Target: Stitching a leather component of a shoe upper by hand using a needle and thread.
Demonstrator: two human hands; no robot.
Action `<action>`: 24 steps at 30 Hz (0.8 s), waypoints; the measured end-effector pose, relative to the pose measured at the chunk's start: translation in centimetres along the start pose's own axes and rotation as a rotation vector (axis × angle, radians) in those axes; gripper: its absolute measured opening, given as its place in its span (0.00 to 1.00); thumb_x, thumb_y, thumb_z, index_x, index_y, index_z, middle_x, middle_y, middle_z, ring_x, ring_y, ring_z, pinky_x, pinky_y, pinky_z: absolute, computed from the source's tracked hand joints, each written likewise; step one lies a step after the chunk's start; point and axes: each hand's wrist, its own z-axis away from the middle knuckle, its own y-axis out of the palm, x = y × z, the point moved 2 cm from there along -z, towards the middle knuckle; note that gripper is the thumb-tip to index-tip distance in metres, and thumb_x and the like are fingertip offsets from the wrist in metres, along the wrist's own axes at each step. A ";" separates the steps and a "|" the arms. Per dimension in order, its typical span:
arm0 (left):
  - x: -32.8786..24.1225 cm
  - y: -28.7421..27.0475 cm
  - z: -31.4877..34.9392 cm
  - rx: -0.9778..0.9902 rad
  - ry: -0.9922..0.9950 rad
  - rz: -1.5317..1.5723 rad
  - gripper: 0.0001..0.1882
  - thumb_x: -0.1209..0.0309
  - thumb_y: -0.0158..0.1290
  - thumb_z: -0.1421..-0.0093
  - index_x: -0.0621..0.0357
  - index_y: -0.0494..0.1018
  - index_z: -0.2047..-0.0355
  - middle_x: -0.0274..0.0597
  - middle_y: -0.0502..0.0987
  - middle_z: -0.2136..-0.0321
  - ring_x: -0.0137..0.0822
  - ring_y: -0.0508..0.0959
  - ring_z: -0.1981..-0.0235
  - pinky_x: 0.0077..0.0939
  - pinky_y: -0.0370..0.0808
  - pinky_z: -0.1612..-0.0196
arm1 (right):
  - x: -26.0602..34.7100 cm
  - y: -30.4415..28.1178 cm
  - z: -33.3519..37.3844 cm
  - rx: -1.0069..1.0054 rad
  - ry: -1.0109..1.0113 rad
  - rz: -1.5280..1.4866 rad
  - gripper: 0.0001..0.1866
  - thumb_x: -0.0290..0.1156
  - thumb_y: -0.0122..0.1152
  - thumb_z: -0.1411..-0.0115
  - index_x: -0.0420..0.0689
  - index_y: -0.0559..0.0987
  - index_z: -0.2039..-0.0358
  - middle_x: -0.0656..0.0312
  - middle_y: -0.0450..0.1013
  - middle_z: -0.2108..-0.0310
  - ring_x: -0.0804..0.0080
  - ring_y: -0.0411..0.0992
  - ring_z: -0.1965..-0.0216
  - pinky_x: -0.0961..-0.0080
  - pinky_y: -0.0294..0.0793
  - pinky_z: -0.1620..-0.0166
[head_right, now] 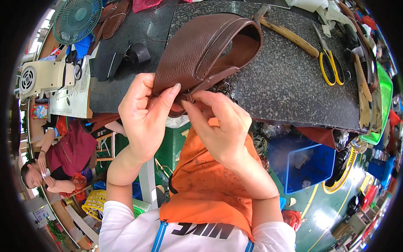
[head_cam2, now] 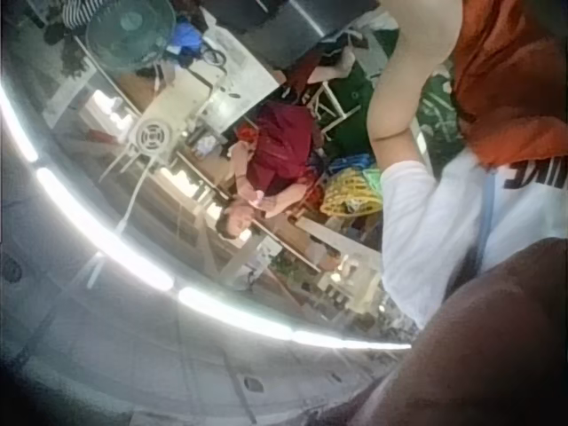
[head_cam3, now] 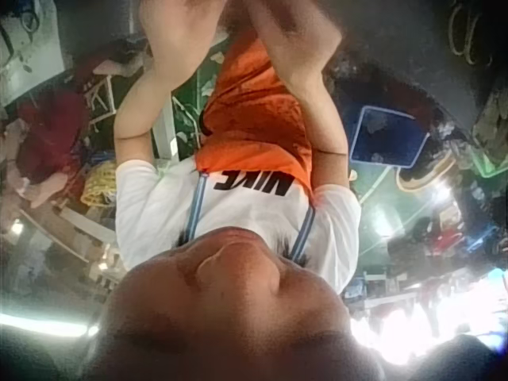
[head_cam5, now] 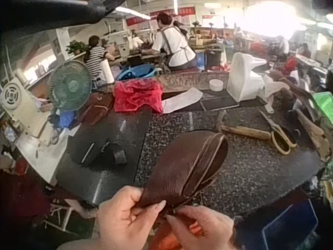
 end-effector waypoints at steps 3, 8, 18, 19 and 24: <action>-0.4 0.1 0.1 0.004 -0.043 0.014 0.06 0.82 0.54 0.40 0.69 0.69 0.63 0.37 0.77 0.70 0.17 0.75 0.69 0.13 0.75 0.70 | 0.0 -0.2 0.6 0.002 0.178 -0.076 0.10 0.22 0.69 0.51 0.39 0.80 0.67 0.62 0.77 0.78 0.81 0.73 0.82 0.84 0.69 0.77; -0.8 0.1 0.0 0.011 -0.028 -0.015 0.06 0.82 0.54 0.40 0.69 0.69 0.64 0.37 0.77 0.70 0.17 0.75 0.69 0.13 0.74 0.69 | 0.8 -0.8 0.2 0.035 0.124 0.052 0.07 0.21 0.66 0.50 0.39 0.81 0.67 0.59 0.77 0.76 0.74 0.74 0.81 0.82 0.71 0.75; -1.0 0.0 0.0 0.018 -0.052 0.009 0.05 0.82 0.53 0.39 0.68 0.69 0.64 0.36 0.77 0.70 0.17 0.75 0.69 0.13 0.74 0.67 | 0.7 -0.9 0.2 0.039 0.030 0.069 0.09 0.19 0.66 0.50 0.36 0.80 0.66 0.55 0.78 0.75 0.68 0.76 0.79 0.80 0.72 0.75; -1.1 0.0 0.0 0.015 -0.046 0.006 0.05 0.82 0.53 0.39 0.68 0.69 0.64 0.37 0.77 0.69 0.18 0.75 0.68 0.13 0.74 0.67 | 0.7 -0.9 0.3 0.045 0.022 0.068 0.09 0.18 0.66 0.51 0.36 0.80 0.66 0.55 0.78 0.75 0.68 0.76 0.80 0.80 0.72 0.74; -1.3 0.1 0.0 0.025 -0.016 0.003 0.04 0.82 0.52 0.39 0.68 0.70 0.64 0.38 0.78 0.70 0.19 0.76 0.69 0.14 0.75 0.67 | 0.7 -1.1 0.3 0.045 -0.009 0.078 0.10 0.18 0.66 0.51 0.36 0.80 0.66 0.55 0.78 0.75 0.67 0.76 0.79 0.79 0.72 0.75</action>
